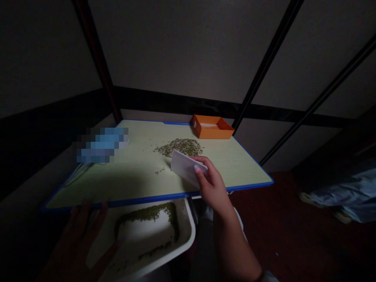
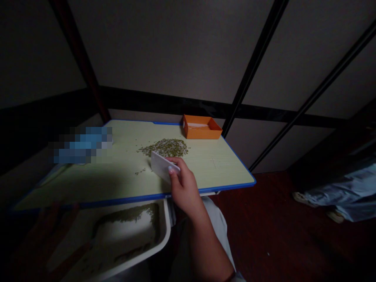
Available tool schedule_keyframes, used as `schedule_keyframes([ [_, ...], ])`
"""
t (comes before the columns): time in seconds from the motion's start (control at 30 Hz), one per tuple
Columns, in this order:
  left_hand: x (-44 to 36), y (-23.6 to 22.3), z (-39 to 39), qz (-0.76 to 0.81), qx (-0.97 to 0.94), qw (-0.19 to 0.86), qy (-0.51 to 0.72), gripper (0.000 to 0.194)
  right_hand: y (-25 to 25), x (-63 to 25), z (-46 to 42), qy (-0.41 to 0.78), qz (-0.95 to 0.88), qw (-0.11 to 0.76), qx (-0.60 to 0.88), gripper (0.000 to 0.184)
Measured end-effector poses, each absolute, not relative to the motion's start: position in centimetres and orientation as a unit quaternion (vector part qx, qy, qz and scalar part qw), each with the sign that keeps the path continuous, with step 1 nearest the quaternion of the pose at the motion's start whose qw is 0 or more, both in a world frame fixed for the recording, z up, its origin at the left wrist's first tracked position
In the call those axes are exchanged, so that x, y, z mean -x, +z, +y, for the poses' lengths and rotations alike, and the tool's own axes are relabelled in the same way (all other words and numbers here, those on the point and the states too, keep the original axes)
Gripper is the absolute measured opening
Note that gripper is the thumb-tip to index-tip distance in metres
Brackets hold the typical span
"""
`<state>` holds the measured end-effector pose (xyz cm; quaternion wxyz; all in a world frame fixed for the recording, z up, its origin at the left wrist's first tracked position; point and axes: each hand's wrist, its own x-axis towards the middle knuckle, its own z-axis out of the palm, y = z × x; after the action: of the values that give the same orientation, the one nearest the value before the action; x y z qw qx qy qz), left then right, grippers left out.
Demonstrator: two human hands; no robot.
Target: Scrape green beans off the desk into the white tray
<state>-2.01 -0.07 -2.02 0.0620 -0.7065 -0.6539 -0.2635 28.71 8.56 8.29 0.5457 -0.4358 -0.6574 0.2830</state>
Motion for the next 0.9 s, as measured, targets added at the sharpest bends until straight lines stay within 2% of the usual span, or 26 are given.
schedule_keyframes([
  [0.53, 3.2, -3.1, 0.1, -0.661, 0.706, 0.061, -0.246, 0.075, 8.9, -27.3, 7.0, 0.363, -0.723, 0.479, 0.34, 0.024],
  [0.9, 2.6, -2.3, -0.2, -0.673, 0.698, 0.035, -0.245, 0.074, 10.2, -27.4, 5.3, 0.377, -0.797, 0.392, 0.262, 0.028],
])
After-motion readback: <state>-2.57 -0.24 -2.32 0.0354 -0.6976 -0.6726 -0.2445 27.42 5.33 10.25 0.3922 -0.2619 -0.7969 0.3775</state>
